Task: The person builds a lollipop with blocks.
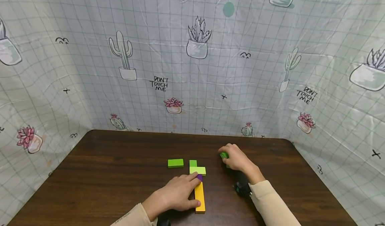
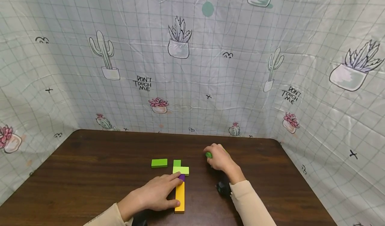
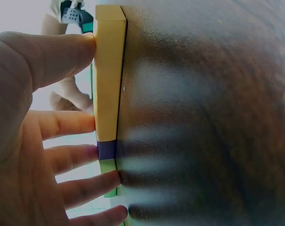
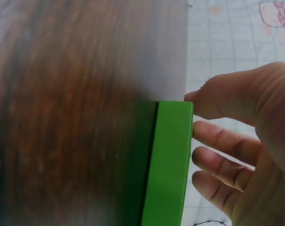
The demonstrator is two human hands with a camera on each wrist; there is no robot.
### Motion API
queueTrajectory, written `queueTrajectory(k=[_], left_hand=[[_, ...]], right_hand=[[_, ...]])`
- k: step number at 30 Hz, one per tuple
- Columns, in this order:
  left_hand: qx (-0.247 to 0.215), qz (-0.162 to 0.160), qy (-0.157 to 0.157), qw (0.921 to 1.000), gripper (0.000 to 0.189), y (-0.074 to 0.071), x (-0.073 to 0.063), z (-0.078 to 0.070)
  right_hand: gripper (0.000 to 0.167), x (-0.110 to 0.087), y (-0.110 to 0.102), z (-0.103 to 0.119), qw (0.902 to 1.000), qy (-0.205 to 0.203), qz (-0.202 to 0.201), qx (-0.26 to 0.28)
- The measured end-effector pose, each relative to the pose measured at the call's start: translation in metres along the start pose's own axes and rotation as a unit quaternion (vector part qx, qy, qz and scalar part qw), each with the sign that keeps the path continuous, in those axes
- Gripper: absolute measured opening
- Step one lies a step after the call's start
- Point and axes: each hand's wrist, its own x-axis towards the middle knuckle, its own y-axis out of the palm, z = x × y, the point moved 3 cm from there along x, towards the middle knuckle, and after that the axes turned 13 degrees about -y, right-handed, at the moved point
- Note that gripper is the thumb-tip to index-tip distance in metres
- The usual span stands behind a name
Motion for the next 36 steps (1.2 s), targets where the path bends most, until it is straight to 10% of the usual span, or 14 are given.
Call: queueTrajectory(k=[36], left_hand=[[0.002,-0.006,0.010,0.9999,0.066,-0.0014,0.0000,-0.0010]], right_hand=[[0.030,0.0001,-0.0027,-0.0031,0.9997,0.008,0.009,-0.022]])
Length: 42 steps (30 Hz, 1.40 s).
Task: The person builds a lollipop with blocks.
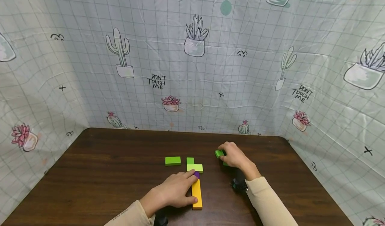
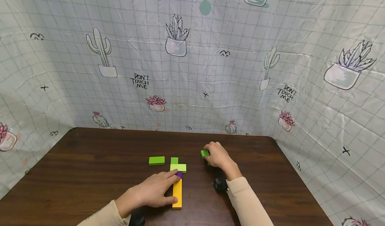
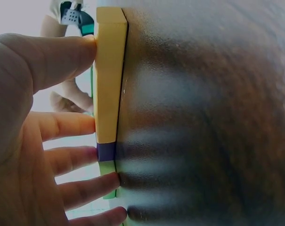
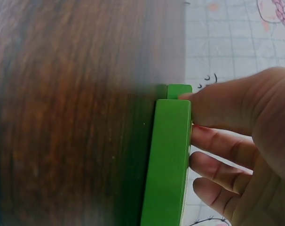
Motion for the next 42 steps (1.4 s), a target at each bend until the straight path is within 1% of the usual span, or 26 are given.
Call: queueTrajectory(k=[7,14,18,21,26,34,37,42], left_hand=[[-0.003,0.006,-0.002,1.0000,0.066,0.000,0.001,0.000],[-0.005,0.010,-0.001,0.9999,0.066,0.002,0.001,0.001],[-0.005,0.008,-0.003,1.0000,0.067,0.001,0.001,0.001],[-0.003,0.008,-0.003,1.0000,0.067,0.001,0.001,0.001],[-0.003,0.010,-0.002,0.9999,0.067,0.002,0.001,0.002],[-0.002,0.008,-0.002,1.0000,0.067,-0.001,0.002,0.001],[-0.002,0.012,-0.004,0.9999,0.067,0.001,0.002,0.001],[-0.004,0.014,-0.007,0.9999,0.067,0.002,0.002,0.001]], right_hand=[[0.026,0.001,0.001,0.002,1.0000,-0.004,-0.003,-0.006],[0.027,0.003,0.005,0.006,0.9999,0.014,0.003,0.005],[0.025,0.007,0.006,0.010,0.9999,-0.006,-0.006,0.013],[0.023,0.009,0.007,0.012,0.9994,-0.022,-0.004,0.028],[0.023,0.013,0.010,0.015,0.9988,-0.018,0.011,0.043],[0.023,0.020,0.012,0.022,0.9984,-0.019,0.013,0.052],[0.025,0.021,0.014,0.025,0.9984,-0.016,0.016,0.051],[0.025,0.024,0.018,0.032,0.9974,-0.031,0.017,0.062]])
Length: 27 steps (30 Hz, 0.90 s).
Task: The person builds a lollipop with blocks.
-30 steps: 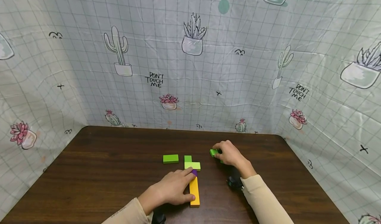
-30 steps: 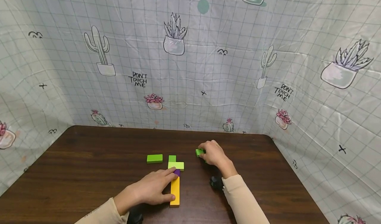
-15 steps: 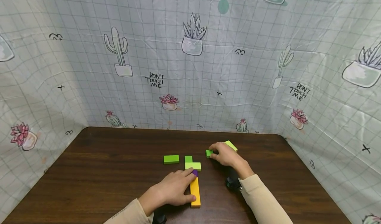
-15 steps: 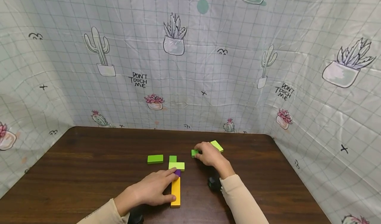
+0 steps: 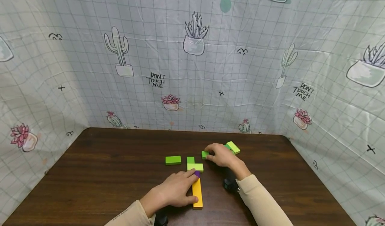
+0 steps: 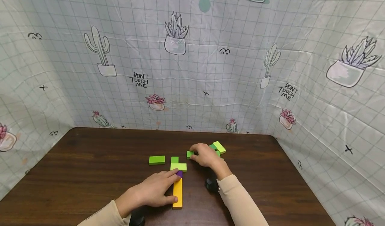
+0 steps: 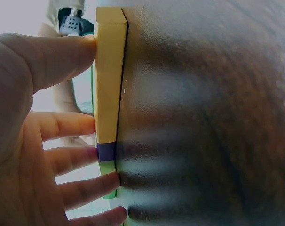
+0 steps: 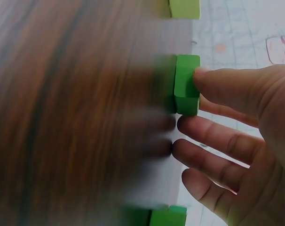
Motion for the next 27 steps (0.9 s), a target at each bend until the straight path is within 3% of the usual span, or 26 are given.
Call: queueTrajectory(k=[17,27], left_hand=[[0.006,-0.005,0.005,1.0000,0.067,-0.002,-0.001,-0.001],[0.004,-0.001,0.008,1.0000,0.066,-0.002,-0.001,-0.001]], right_hand=[[0.025,0.008,0.004,0.020,0.9985,-0.025,0.028,0.040],[0.025,0.007,0.006,0.025,0.9979,-0.044,0.037,0.030]])
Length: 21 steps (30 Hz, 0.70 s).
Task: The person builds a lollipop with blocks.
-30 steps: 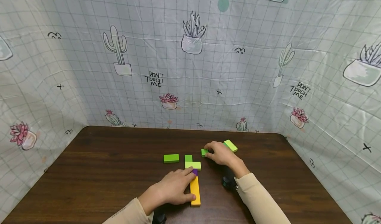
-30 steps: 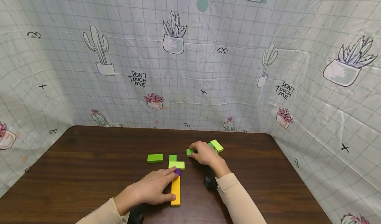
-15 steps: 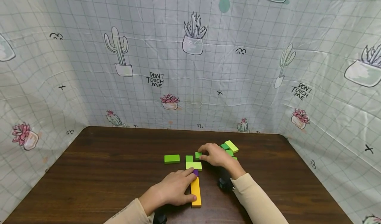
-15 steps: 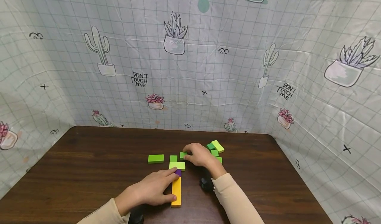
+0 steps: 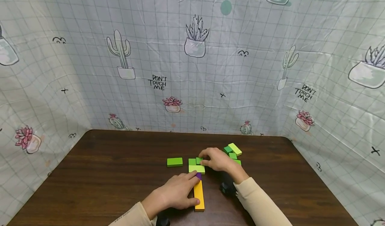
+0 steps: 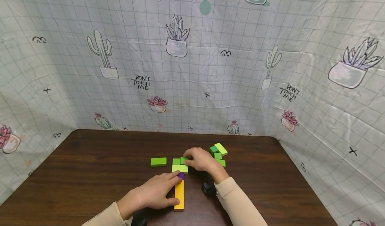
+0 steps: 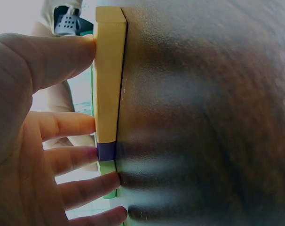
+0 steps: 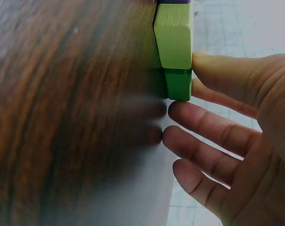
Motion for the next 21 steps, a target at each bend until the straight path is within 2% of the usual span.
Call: queueTrajectory(k=[21], left_hand=[[-0.003,0.001,-0.004,1.0000,0.065,0.0011,0.0005,0.0001]], right_hand=[[0.021,-0.0019,-0.0003,0.0027,0.9998,-0.015,0.007,-0.003]])
